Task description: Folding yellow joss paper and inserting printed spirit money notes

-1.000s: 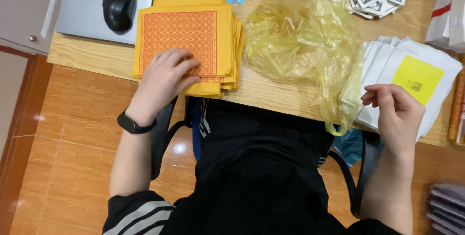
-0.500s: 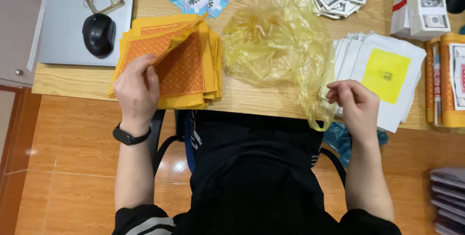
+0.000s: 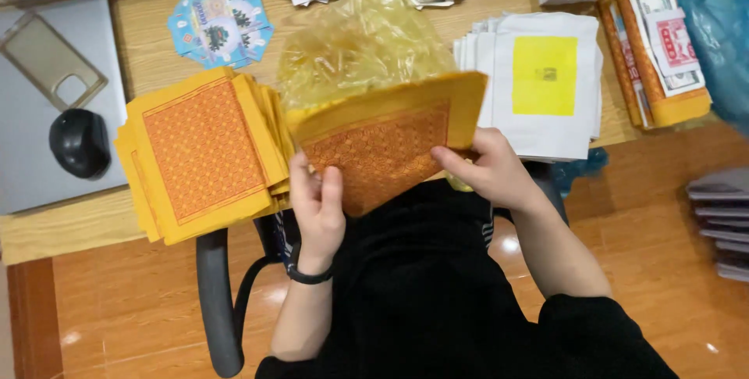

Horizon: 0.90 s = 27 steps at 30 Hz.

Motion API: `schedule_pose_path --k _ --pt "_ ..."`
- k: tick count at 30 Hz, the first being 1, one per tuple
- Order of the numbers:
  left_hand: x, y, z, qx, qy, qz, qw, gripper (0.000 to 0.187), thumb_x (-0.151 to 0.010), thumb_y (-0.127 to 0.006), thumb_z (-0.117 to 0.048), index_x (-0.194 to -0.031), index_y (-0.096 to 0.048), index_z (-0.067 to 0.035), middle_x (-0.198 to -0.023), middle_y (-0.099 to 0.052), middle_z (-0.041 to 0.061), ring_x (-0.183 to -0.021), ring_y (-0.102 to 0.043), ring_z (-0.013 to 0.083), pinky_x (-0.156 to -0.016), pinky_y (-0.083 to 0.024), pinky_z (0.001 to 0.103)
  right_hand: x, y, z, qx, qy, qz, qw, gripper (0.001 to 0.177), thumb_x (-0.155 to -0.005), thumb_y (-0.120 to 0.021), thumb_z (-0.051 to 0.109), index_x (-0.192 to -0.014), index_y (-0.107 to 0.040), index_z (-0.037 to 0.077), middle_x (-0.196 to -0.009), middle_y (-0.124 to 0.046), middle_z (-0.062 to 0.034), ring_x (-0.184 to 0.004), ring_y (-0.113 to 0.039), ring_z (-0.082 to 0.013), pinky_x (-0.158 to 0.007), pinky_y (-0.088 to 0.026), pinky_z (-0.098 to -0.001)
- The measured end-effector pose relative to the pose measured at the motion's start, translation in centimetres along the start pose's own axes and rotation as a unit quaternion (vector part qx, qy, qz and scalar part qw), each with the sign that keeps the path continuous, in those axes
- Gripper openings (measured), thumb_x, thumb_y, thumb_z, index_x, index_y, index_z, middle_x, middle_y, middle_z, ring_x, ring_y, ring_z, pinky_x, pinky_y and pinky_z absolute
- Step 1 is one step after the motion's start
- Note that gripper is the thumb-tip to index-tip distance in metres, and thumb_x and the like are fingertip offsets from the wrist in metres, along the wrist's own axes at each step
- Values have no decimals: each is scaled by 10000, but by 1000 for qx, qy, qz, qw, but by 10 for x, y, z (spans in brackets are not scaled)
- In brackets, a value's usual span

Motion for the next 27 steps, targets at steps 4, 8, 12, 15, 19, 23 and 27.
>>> schedule_pose_path --k 4,8,12,15,19,23,27 --pt "-7 -43 11 150 186 47 970 254 -908 -652 -83 -1128 -600 34 -889 -688 133 -759 -652 155 -634 -571 335 -5 18 2 19 -81 14 996 108 -927 -621 45 -880 -680 -32 -660 -615 -91 -610 -489 -165 -559 -455 -329" --pt "3 -43 26 169 270 -34 947 173 -914 -654 -105 -1060 -654 -11 -857 -711 137 -742 -692 168 -598 -584 336 -23 71 -8 293 -40 -187 937 171 -976 -597 124 -1116 -679 69 -908 -662 -96 -844 -594 -219 -738 -501 -353" --pt "0 -30 20 160 273 -82 945 197 -891 -670 -91 -1074 -643 -22 -845 -700 136 -735 -704 194 -599 -600 367 -40 84 -23 516 -113 -207 823 529 -929 -709 247 -1352 -494 13 -1269 -481 -250 -1192 -411 -448 -865 -407 -600" --pt "2 -23 17 162 277 -109 941 224 -884 -682 -102 -1083 -617 -24 -858 -698 143 -728 -705 197 -609 -601 363 -48 72 -19 525 -152 -168 820 584 -882 -712 187 -1382 -479 -6 -1284 -471 -304 -1206 -392 -474 -874 -360 -622" --pt "11 -21 33 192 273 -83 939 284 -868 -659 -98 -1134 -614 -8 -1130 -680 122 -1007 -652 207 -923 -533 336 -53 76 -24 530 -199 -158 809 681 -802 -623 256 -1413 -392 65 -1334 -435 -232 -1212 -358 -439 -871 -352 -612" --pt "10 -22 33 178 264 -64 946 324 -870 -653 -101 -1178 -594 -18 -1169 -663 116 -1055 -635 209 -963 -514 344 -52 74 -23 511 -214 -138 821 691 -804 -566 163 -1440 -340 16 -1406 -401 -255 -1271 -325 -479 -908 -335 -660" --pt "13 -16 51 150 288 -79 942 276 -884 -690 -111 -1135 -615 -24 -900 -693 139 -796 -690 199 -654 -607 391 -44 73 -26 514 -137 -155 832 645 -771 -637 75 -1372 -480 -98 -1306 -505 -384 -1200 -425 -618 -873 -417 -685"
Point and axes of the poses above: each hand's wrist, its own x-axis away from the middle knuckle, its own y-axis out of the back of the hand, z = x × y, the point moved 5 cm from there along -x, towards the middle knuckle
